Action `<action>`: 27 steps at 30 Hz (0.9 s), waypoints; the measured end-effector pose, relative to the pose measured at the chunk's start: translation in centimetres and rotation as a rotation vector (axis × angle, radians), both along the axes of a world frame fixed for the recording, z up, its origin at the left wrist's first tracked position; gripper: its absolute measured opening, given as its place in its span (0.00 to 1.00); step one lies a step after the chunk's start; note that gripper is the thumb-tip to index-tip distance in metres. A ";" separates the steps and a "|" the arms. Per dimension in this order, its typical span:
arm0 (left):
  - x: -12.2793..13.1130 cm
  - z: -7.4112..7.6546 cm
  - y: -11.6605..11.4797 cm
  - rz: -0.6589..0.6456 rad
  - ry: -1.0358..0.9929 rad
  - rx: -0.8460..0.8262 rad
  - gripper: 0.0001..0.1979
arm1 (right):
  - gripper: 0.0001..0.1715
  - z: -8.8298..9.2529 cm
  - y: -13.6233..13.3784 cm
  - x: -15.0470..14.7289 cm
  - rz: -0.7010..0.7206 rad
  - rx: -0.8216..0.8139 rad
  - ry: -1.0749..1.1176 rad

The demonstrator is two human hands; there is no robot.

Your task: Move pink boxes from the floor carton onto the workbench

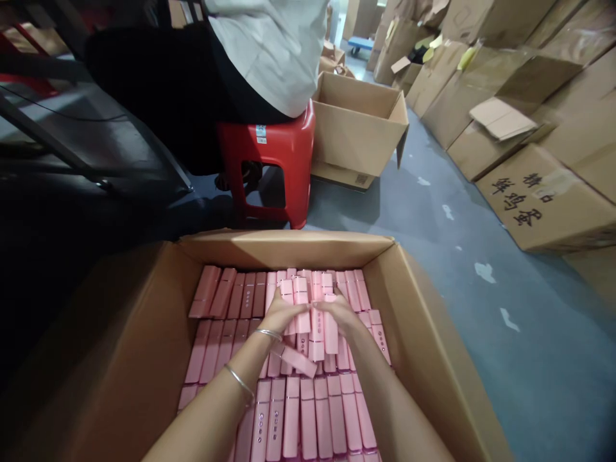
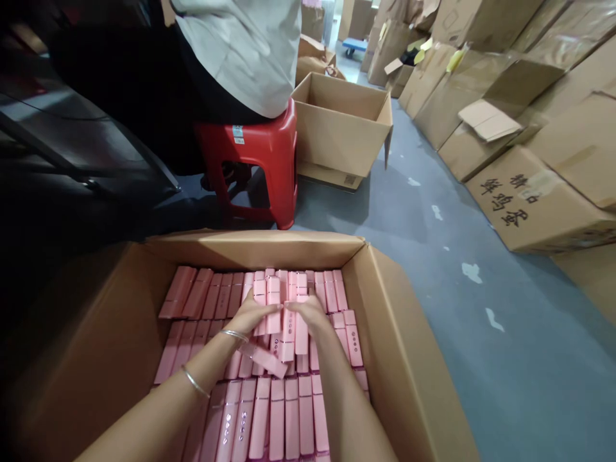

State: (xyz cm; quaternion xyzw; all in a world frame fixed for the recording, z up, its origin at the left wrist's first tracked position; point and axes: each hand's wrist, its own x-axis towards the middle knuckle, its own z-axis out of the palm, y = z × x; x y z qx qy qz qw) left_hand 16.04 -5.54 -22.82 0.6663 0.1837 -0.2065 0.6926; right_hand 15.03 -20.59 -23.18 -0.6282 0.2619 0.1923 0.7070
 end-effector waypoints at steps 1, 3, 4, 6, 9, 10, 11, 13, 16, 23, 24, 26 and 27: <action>0.0 0.4 -0.1 -0.032 -0.034 -0.010 0.22 | 0.13 0.2 -0.2 -0.1 0.003 0.038 0.003; -0.1 1.4 -0.4 -0.093 -0.111 -0.006 0.27 | 0.12 0.7 -0.7 -0.4 0.016 0.127 0.005; -0.3 2.0 -0.6 -0.111 -0.141 0.012 0.30 | 0.11 0.9 -0.9 -0.6 0.021 0.172 0.005; -0.7 3.0 -0.9 -0.136 -0.172 0.074 0.38 | 0.10 1.2 -1.1 -1.2 0.014 0.244 0.008; -2.0 4.0 -1.1 -0.156 -0.117 0.187 0.48 | 0.11 1.7 -1.0 -2.4 -0.058 0.285 0.039; -2.5 4.2 -1.1 -0.159 -0.075 0.209 0.50 | 0.11 1.9 -0.8 -2.9 -0.089 0.285 0.059; -3.2 4.4 -1.0 -0.158 -0.032 0.216 0.50 | 0.12 2.2 -0.6 -3.4 -0.116 0.284 0.083; -4.7 4.7 -0.7 -0.141 0.035 0.170 0.49 | 0.14 2.9 0.0 -4.7 -0.150 0.290 0.135; -7.3 5.4 0.1 -0.119 0.115 0.005 0.42 | 0.19 4.1 1.1 -7.5 -0.157 0.328 0.221; -14.1 7.6 1.9 -0.144 0.290 -0.173 0.33 | 0.33 5.3 3.2 -17.3 -0.206 0.475 0.408; -15.2 7.8 2.2 -0.148 0.296 -0.185 0.33 | 0.35 5.5 3.4 -18.6 -0.217 0.508 0.424; -17.6 8.1 2.7 -0.150 0.309 -0.204 0.32 | 0.36 6.2 4.0 -20.9 -0.206 0.579 0.417; -18.8 8.3 2.9 -0.148 0.313 -0.206 0.31 | 0.35 6.8 4.3 -21.8 -0.185 0.600 0.397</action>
